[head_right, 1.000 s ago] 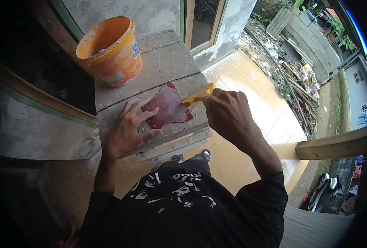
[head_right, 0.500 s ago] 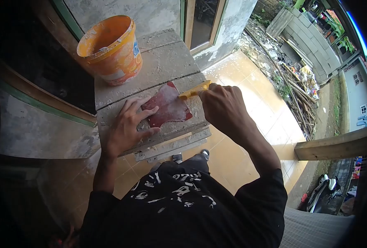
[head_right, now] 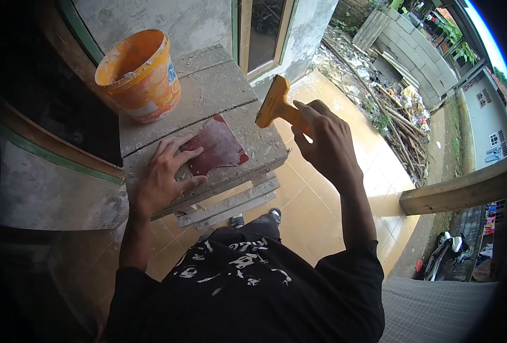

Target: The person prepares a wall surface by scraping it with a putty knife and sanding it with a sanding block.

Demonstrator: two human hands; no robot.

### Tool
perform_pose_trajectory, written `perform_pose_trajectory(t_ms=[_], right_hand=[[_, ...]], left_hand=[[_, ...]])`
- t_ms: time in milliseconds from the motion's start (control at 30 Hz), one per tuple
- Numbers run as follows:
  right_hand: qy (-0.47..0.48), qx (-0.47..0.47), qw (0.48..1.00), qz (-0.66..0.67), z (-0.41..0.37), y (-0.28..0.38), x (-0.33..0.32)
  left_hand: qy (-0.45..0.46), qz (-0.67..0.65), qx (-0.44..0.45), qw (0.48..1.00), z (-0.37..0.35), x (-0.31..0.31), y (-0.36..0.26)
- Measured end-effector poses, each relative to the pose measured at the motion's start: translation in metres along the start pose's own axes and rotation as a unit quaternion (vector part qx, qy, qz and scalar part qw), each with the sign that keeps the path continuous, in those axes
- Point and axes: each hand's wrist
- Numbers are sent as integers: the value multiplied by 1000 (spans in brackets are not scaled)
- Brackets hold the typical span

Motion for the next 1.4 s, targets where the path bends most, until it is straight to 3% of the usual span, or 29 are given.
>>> perform_pose_trajectory(t_ms=[133,200,267,367,400,467,567,700,800,1400], right_hand=[[-34,51,996,58,-37,-21,8],[19,238,947,217,-57,-21,10],[-49,235,944,225,-81,-33,34],[-60,310,921,227,-108,-25,63],[-112,293,907,280,-122,-29,90],[-89,306,880,353,-144,-36,128],[-85,287,885,358,-160,-33,177],[-130,258,849,443,-154,-25,213],[-148,292,755,568,-140,-16,221],[-211,267,809,480,-100,-43,238]], left_hand=[[-3,-8,1,1000,1,0,-2],[0,-9,1,1000,1,1,-2],[0,-11,-10,1000,1,1,-2],[6,5,-8,1000,2,1,-2],[13,4,-4,1000,2,1,-2],[19,18,-10,1000,3,1,-2],[27,19,-11,999,3,1,-4],[27,21,-23,999,5,-1,-7],[38,29,-19,999,6,-3,-10],[45,47,-23,998,7,-3,-9]])
Point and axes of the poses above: each hand's wrist, its own z-axis towards the middle knuckle, its own x-axis out of the palm, y = z × x, and after that the axes turned 7 degrees about -z, right-handed
